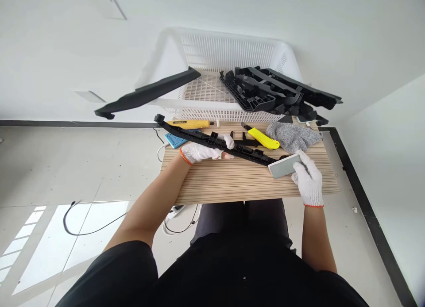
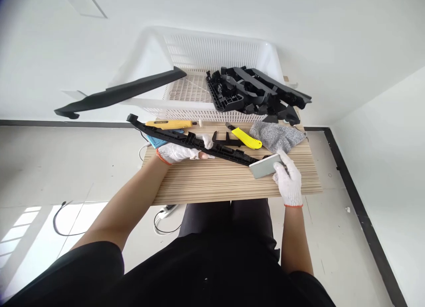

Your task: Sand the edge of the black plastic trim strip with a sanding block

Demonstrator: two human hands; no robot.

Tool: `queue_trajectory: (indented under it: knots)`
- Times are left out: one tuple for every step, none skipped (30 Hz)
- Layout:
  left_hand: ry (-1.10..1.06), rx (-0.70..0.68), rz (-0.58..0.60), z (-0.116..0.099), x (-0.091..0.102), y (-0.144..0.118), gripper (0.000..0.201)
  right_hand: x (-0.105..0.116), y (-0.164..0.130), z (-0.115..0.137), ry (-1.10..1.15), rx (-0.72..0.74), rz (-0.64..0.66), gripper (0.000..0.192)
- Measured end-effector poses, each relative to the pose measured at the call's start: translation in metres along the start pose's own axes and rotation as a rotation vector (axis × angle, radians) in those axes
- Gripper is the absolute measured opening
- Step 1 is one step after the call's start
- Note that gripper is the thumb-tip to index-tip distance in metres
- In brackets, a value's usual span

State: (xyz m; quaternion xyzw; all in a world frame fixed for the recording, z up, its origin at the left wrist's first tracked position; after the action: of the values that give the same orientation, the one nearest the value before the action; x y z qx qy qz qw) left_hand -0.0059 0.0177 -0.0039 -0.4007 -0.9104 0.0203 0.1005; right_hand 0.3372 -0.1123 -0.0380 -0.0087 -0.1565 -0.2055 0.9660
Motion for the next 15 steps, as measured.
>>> queue_trajectory:
  knots:
    - [0.005,0.011,-0.004,-0.001,0.000,0.000,0.029,0.000,0.001,-0.001,0.036,-0.003,-0.058,0.051]
    - [0.009,0.023,-0.005,-0.001,0.000,0.000,0.029,0.001,0.002,-0.001,0.063,-0.014,-0.078,0.052]
    - [0.016,0.038,-0.006,-0.002,0.001,0.000,0.029,0.001,0.004,-0.002,0.068,-0.029,-0.049,0.053]
    - [0.026,0.053,-0.009,-0.003,0.001,-0.001,0.027,0.001,0.006,-0.002,0.057,-0.048,0.018,0.055]
    - [0.040,0.067,-0.019,-0.005,0.002,-0.002,0.026,0.002,0.008,-0.002,0.046,-0.065,0.085,0.057]
    - [0.056,0.079,-0.036,-0.006,0.002,-0.003,0.026,0.002,0.011,-0.002,0.044,-0.074,0.115,0.058]
    - [0.073,0.089,-0.060,-0.006,0.002,-0.004,0.025,0.003,0.013,-0.001,0.055,-0.076,0.093,0.058]
    - [0.090,0.099,-0.089,-0.006,0.002,-0.005,0.025,0.005,0.016,-0.001,0.079,-0.073,0.034,0.057]
    - [0.104,0.110,-0.120,-0.006,0.002,-0.007,0.025,0.005,0.018,0.000,0.103,-0.072,-0.024,0.055]
    - [0.112,0.121,-0.150,-0.005,0.000,-0.008,0.025,0.006,0.019,0.001,0.112,-0.075,-0.035,0.054]
    - [0.113,0.133,-0.178,-0.004,-0.002,-0.010,0.025,0.005,0.020,0.003,0.097,-0.081,0.013,0.054]
    - [0.109,0.145,-0.205,-0.002,-0.005,-0.013,0.026,0.004,0.021,0.004,0.069,-0.093,0.112,0.054]
    - [0.101,0.158,-0.234,-0.001,-0.009,-0.016,0.026,0.002,0.021,0.004,0.046,-0.108,0.220,0.056]
    - [0.094,0.172,-0.262,0.001,-0.014,-0.019,0.027,0.001,0.021,0.005,0.038,-0.123,0.293,0.058]
    - [0.086,0.186,-0.291,0.002,-0.020,-0.024,0.028,0.001,0.022,0.005,0.052,-0.134,0.296,0.058]
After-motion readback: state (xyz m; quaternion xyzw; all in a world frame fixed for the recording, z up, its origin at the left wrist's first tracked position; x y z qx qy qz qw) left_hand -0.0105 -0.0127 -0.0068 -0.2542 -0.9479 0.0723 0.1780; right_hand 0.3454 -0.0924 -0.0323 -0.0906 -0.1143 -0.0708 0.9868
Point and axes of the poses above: each hand's wrist, its own y-axis towards the middle knuckle, its own x-axis out of the back of the hand, z = x × y, the point moved 1 cm from there along y, towards the middle knuckle, and after that the axes turned 6 degrees about x, right-handed, at the moved point
